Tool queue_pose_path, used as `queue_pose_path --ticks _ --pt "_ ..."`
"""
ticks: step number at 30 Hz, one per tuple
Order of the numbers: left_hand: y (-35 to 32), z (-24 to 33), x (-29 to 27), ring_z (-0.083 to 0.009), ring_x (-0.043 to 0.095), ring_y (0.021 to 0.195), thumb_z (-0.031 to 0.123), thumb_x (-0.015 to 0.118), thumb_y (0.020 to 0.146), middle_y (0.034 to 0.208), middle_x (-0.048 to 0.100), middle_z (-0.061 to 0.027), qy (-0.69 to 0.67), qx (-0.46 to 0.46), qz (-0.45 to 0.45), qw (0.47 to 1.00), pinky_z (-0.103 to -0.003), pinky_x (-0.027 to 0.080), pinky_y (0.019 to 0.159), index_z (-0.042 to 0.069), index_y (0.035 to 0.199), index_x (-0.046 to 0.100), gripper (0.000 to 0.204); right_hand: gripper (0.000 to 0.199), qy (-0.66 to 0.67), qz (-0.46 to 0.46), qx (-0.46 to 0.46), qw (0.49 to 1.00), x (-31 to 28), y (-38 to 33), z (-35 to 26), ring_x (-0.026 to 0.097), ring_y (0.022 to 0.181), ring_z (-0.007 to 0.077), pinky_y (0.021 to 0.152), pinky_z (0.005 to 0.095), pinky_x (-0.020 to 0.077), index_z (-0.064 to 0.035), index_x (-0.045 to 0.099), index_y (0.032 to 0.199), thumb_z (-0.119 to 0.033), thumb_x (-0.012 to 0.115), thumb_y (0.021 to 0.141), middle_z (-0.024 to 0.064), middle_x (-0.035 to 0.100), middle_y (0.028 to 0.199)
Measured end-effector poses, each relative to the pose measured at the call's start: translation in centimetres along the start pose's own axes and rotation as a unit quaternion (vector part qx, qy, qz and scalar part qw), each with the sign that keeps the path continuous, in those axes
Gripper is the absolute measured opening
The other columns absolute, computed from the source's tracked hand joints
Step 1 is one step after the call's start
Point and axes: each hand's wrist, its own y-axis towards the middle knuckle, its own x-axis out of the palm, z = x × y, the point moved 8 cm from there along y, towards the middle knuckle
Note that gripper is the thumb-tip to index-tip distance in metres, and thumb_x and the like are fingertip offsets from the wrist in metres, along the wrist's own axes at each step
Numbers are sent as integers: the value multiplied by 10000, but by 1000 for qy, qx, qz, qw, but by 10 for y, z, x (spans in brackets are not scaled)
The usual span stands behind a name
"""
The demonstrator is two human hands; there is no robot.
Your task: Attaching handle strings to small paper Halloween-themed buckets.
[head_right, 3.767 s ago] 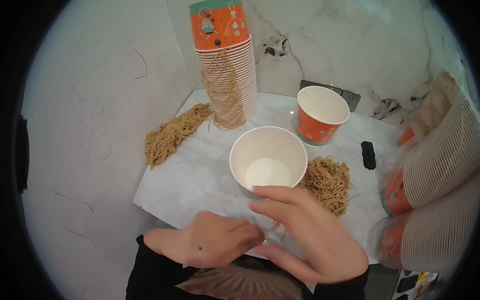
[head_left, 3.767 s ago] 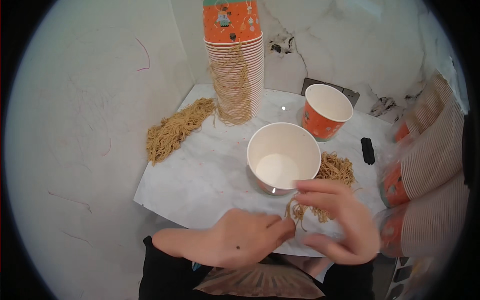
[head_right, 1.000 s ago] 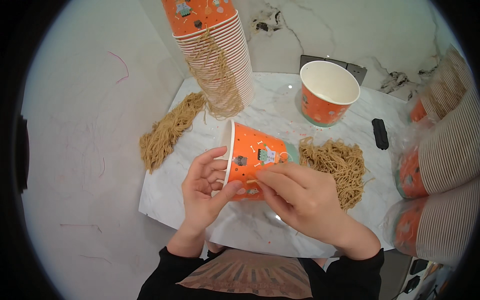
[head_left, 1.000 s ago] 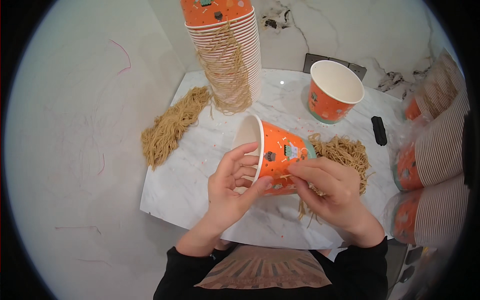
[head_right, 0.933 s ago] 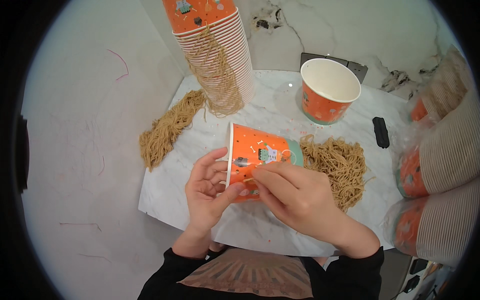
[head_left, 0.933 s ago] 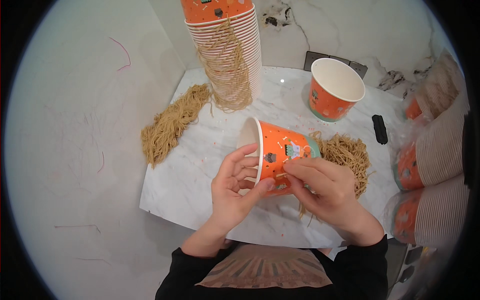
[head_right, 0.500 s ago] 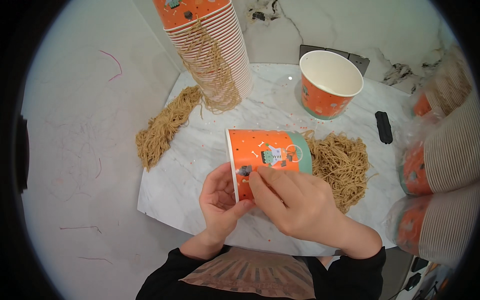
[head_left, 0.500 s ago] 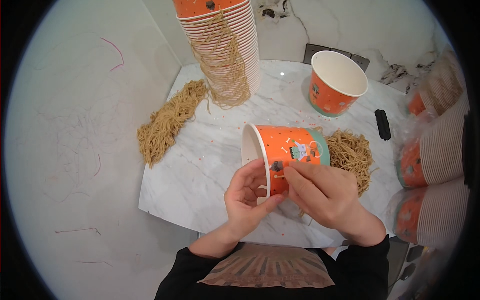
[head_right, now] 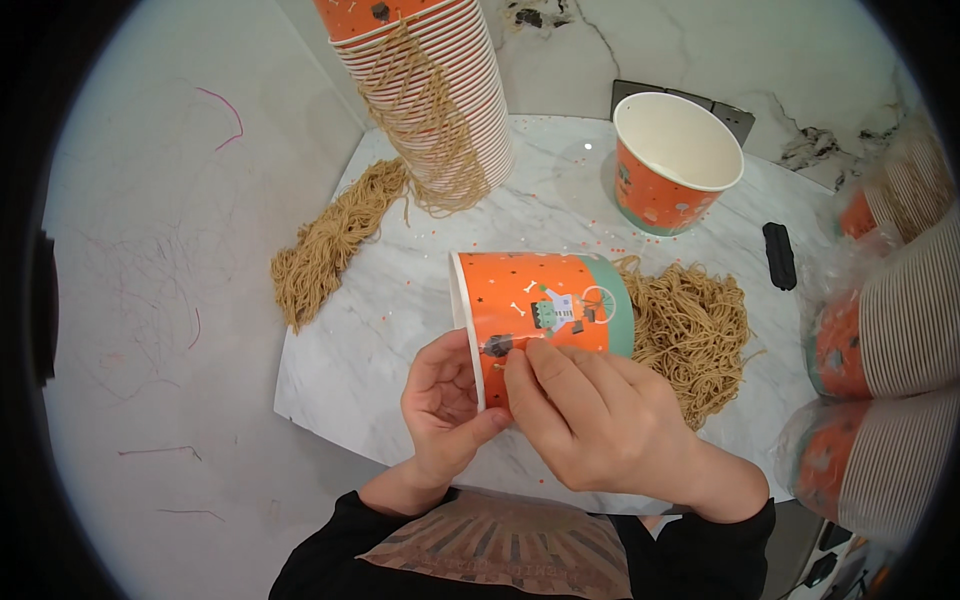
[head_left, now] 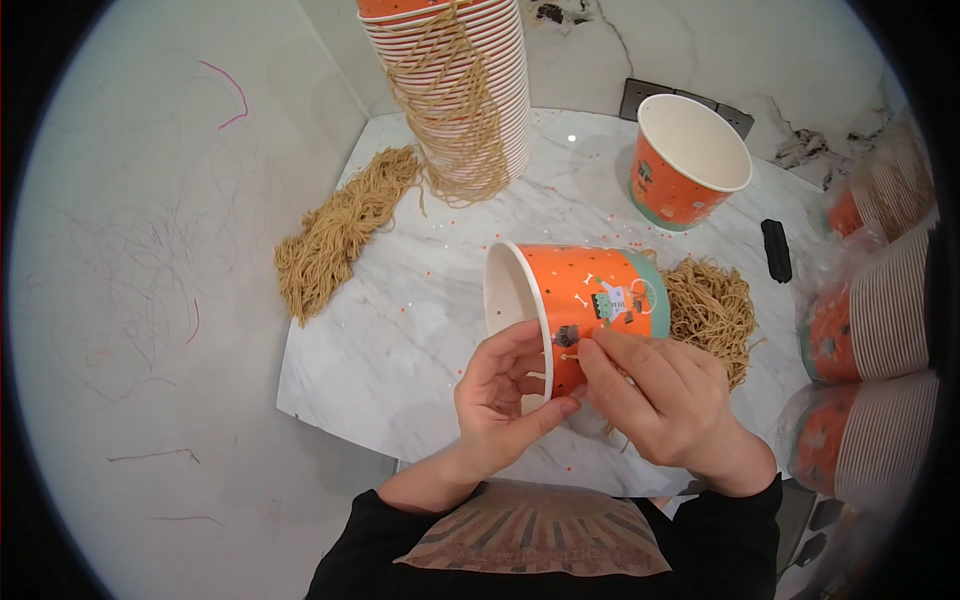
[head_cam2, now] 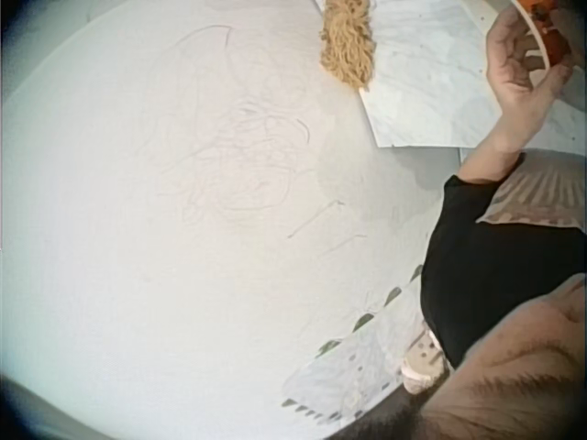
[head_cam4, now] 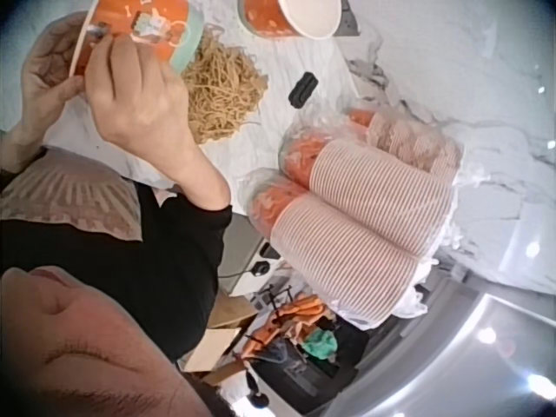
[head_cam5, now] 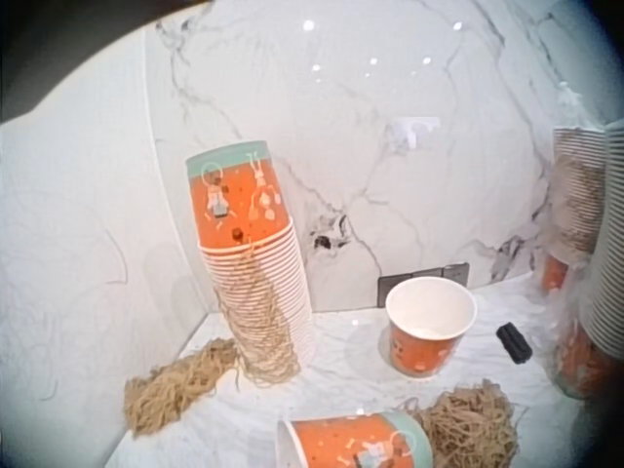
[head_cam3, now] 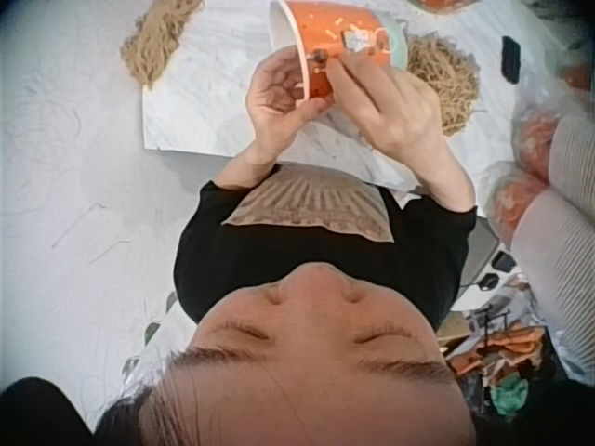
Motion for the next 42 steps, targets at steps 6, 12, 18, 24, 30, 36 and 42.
queue_pose_path --ticks 6,12,18,24,30,36,42 --pt "-1 3 3 -249 611 1221 -92 670 890 1384 555 -187 2 16 -18 1000 -382 587 963 -31 1456 372 642 309 -15 -14 -8 1000 0 1 -2 693 751 194 613 280 561 28 699 1023 -112 695 748 131 688 969" --pt "-12 -17 -12 -210 597 1217 32 526 1034 1389 554 -165 -70 -53 15 996 -356 522 995 -41 1411 468 389 301 -26 -23 -28 999 1 2 -7 701 776 206 603 275 562 37 691 1004 -110 684 741 125 672 944" --pt "-6 -17 -8 -194 603 1185 -21 546 1013 1312 580 -125 -51 -52 8 997 -328 491 1003 -61 1272 588 265 300 -26 -29 -28 999 4 3 -9 697 789 204 599 271 558 31 697 1002 -110 686 737 117 670 938" --pt "-6 -11 -8 -183 621 1113 -60 571 985 1233 598 -114 -31 -34 23 999 -316 501 961 -53 1111 635 141 336 -12 -27 -11 999 4 2 -8 685 801 197 602 286 548 13 707 1030 -128 689 725 101 674 967" --pt "-11 9 -18 -200 569 1171 11 552 970 1231 566 -144 225 51 99 968 -351 453 995 -3 989 631 82 343 20 -64 24 997 0 0 12 652 741 180 531 307 509 -13 694 1035 -102 706 704 55 623 901" --pt "-1 79 9 -313 612 1116 28 638 855 1213 599 -134 509 294 116 801 -520 359 1113 53 1011 629 158 314 83 -96 146 981 -10 -5 32 625 609 187 513 321 491 -62 705 1030 -62 747 718 46 592 770" --pt "34 88 54 -221 706 975 12 661 848 1082 708 -37 615 185 -132 755 -535 333 1151 82 983 606 161 144 288 9 331 899 -14 -17 64 684 648 164 598 263 526 4 711 985 -12 690 844 91 694 786"
